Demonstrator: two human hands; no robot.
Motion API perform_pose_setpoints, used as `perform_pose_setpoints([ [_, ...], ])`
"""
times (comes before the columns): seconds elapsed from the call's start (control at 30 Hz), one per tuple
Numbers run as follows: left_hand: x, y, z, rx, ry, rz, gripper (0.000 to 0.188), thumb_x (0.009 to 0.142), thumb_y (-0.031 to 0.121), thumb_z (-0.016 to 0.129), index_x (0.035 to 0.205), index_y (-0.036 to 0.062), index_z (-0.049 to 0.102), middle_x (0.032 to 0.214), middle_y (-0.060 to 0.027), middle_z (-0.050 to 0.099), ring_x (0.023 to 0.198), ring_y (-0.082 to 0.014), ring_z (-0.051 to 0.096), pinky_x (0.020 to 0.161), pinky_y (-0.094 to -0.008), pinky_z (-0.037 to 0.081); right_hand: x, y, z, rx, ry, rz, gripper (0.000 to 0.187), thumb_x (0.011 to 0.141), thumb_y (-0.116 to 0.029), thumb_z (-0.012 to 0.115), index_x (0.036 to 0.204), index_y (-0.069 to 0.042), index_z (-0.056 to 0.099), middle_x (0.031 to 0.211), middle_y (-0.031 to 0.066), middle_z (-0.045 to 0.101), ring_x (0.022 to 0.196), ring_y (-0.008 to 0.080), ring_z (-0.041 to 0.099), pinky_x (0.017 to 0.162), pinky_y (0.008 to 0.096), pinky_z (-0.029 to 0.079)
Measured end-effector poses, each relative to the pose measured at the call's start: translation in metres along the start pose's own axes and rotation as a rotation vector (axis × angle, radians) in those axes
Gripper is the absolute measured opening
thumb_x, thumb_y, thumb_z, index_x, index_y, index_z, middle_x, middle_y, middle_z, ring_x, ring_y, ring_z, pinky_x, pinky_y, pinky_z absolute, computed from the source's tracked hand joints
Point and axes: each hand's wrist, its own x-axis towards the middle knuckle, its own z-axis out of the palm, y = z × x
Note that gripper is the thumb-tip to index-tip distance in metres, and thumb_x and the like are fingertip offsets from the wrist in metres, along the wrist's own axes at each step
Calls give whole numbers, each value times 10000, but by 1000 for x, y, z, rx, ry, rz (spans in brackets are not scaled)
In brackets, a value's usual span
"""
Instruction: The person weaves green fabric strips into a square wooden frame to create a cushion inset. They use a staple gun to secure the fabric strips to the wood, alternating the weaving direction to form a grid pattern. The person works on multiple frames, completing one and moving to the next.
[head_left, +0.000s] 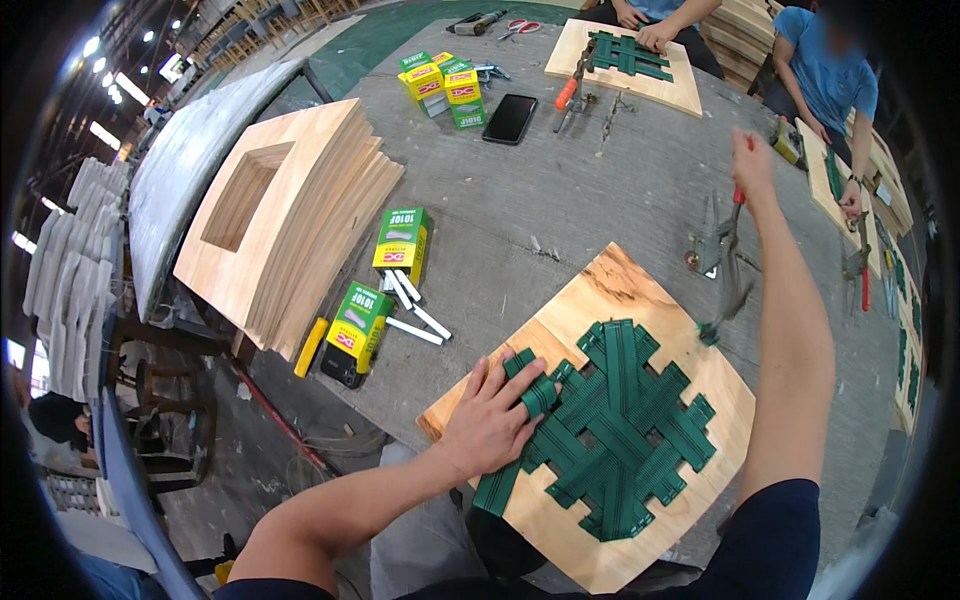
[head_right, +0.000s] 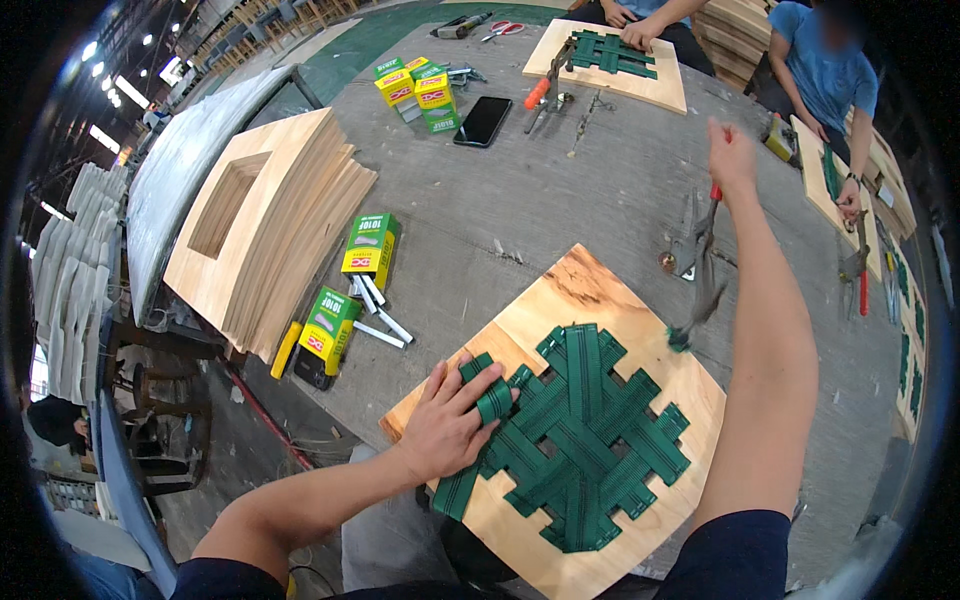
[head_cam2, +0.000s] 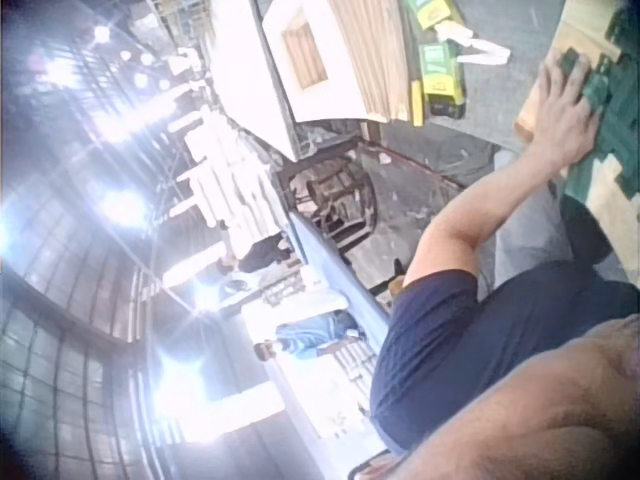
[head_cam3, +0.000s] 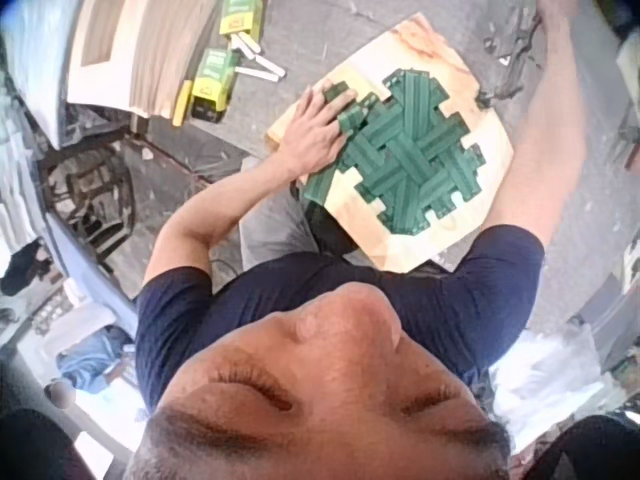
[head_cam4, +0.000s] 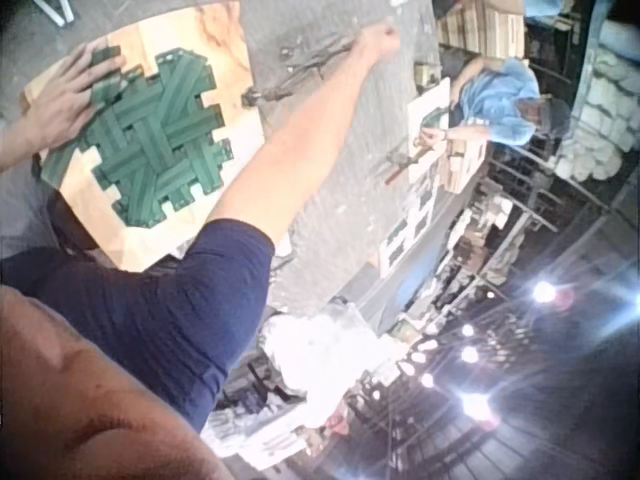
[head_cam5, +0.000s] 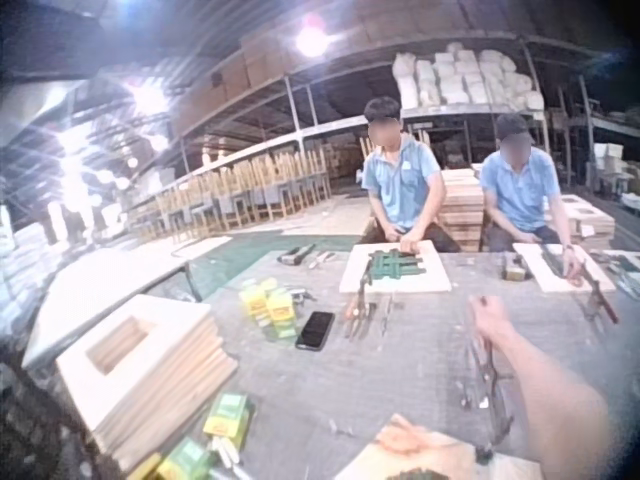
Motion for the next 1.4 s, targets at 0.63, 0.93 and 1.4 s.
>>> perform_pose_setpoints([
  [0.63,-11,0,16,-53,353,8,349,1032,293,567,1059,-12,733,1513,-196,508,1362,-372,516,1195,-541,330,-506,-25,-254,52,-382,418,178,1027,-177,626,1017,1,629,749,31,641,623,118,613,569,279,502],
  [0.93,-83,67,1,-983,482,-303,220,1045,142,557,1065,-26,699,1043,-147,747,945,-251,747,819,-355,570,-613,-14,-216,629,-298,950,477,1072,-462,550,1216,-8,592,985,110,719,787,209,715,663,375,586],
  [1.4,-202,139,9,-2185,11,-593,491,1055,328,633,1409,6,525,1300,-122,656,1163,-240,663,989,-412,554,-634,-98,-173,1099,-360,724,427,1008,-226,683,1342,33,619,1295,104,692,1133,201,672,995,350,519],
])
